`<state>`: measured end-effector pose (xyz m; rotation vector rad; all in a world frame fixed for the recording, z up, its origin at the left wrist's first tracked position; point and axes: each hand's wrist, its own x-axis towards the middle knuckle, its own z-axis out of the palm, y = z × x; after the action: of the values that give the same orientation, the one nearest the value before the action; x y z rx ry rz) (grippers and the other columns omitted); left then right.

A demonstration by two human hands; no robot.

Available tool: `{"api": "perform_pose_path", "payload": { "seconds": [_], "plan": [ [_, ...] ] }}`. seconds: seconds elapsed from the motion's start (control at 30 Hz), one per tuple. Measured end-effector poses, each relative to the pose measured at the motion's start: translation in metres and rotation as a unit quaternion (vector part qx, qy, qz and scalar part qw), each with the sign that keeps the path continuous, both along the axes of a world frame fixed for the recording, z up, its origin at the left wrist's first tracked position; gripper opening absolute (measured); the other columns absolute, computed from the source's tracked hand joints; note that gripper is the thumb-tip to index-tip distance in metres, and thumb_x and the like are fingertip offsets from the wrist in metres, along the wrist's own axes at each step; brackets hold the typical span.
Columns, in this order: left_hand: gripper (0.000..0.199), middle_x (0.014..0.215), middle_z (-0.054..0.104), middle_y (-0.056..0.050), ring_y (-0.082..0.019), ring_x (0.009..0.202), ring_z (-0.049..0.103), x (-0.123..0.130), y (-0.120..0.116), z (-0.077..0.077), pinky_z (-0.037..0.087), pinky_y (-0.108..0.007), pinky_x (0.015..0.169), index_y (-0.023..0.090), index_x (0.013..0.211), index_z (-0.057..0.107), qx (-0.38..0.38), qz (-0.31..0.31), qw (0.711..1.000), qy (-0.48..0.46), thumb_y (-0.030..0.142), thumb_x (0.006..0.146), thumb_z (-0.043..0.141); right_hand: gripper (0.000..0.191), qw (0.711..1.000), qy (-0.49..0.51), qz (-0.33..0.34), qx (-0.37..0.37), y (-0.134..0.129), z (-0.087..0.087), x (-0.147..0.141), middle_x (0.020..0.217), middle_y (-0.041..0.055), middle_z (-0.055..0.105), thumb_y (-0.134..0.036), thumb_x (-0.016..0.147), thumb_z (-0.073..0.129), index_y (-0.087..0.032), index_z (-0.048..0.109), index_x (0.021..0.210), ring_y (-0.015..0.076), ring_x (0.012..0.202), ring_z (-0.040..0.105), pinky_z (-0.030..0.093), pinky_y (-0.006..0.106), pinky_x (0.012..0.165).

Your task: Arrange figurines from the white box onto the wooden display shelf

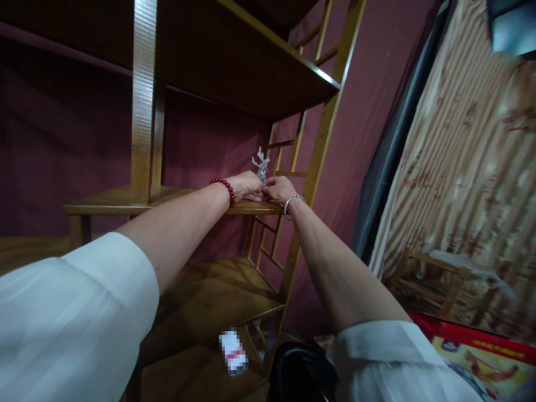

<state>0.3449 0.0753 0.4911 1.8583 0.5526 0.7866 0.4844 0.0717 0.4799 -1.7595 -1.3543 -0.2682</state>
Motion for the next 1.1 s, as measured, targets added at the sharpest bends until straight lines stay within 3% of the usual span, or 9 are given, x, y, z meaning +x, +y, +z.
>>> {"api": "perform_pose_path", "payload": {
  "seconds": [0.3, 0.6, 0.93, 1.1],
  "plan": [
    [0.011, 0.060, 0.059, -0.003, -0.009, 0.062, 0.057, -0.003, -0.001, 0.000, 0.049, -0.022, 0.067, 0.008, 0.061, 0.055, -0.002, -0.006, 1.000, -0.014, -0.001, 0.066, 0.054, 0.010, 0.998, 0.039, 0.039, -0.001, 0.005, -0.002, 0.001, 0.054, -0.0001, 0.063, -0.018, 0.064, 0.067, -0.014, 0.065, 0.074, 0.0081, 0.047, 0.058, 0.046, 0.013, 0.049],
    [0.012, 0.056, 0.059, -0.004, -0.011, 0.063, 0.060, -0.002, 0.001, 0.002, 0.049, -0.022, 0.068, 0.007, 0.060, 0.055, -0.018, -0.010, 0.998, -0.051, -0.004, 0.063, 0.055, 0.018, 0.988, 0.125, 0.090, 0.023, -0.002, -0.001, -0.010, 0.043, -0.0020, 0.057, -0.026, 0.060, 0.072, -0.012, 0.062, 0.065, 0.0067, 0.037, 0.052, 0.044, 0.014, 0.040],
    [0.014, 0.055, 0.059, -0.003, -0.011, 0.061, 0.060, 0.004, 0.016, 0.000, 0.050, -0.024, 0.068, 0.009, 0.072, 0.058, -0.048, -0.009, 0.994, -0.099, -0.003, 0.067, 0.053, 0.019, 0.964, 0.221, 0.142, 0.032, 0.002, -0.002, -0.010, 0.039, -0.0032, 0.055, -0.022, 0.063, 0.071, -0.014, 0.054, 0.064, 0.0085, 0.037, 0.053, 0.047, 0.016, 0.042],
    [0.022, 0.053, 0.057, -0.001, -0.009, 0.056, 0.058, 0.003, 0.015, 0.000, 0.050, -0.023, 0.064, 0.010, 0.071, 0.054, -0.060, -0.018, 0.991, -0.116, -0.010, 0.068, 0.046, 0.020, 0.968, 0.202, 0.145, 0.027, 0.007, -0.003, -0.004, 0.041, -0.0028, 0.056, -0.022, 0.063, 0.070, -0.015, 0.052, 0.064, 0.0096, 0.039, 0.055, 0.047, 0.017, 0.041]
  ]
}}
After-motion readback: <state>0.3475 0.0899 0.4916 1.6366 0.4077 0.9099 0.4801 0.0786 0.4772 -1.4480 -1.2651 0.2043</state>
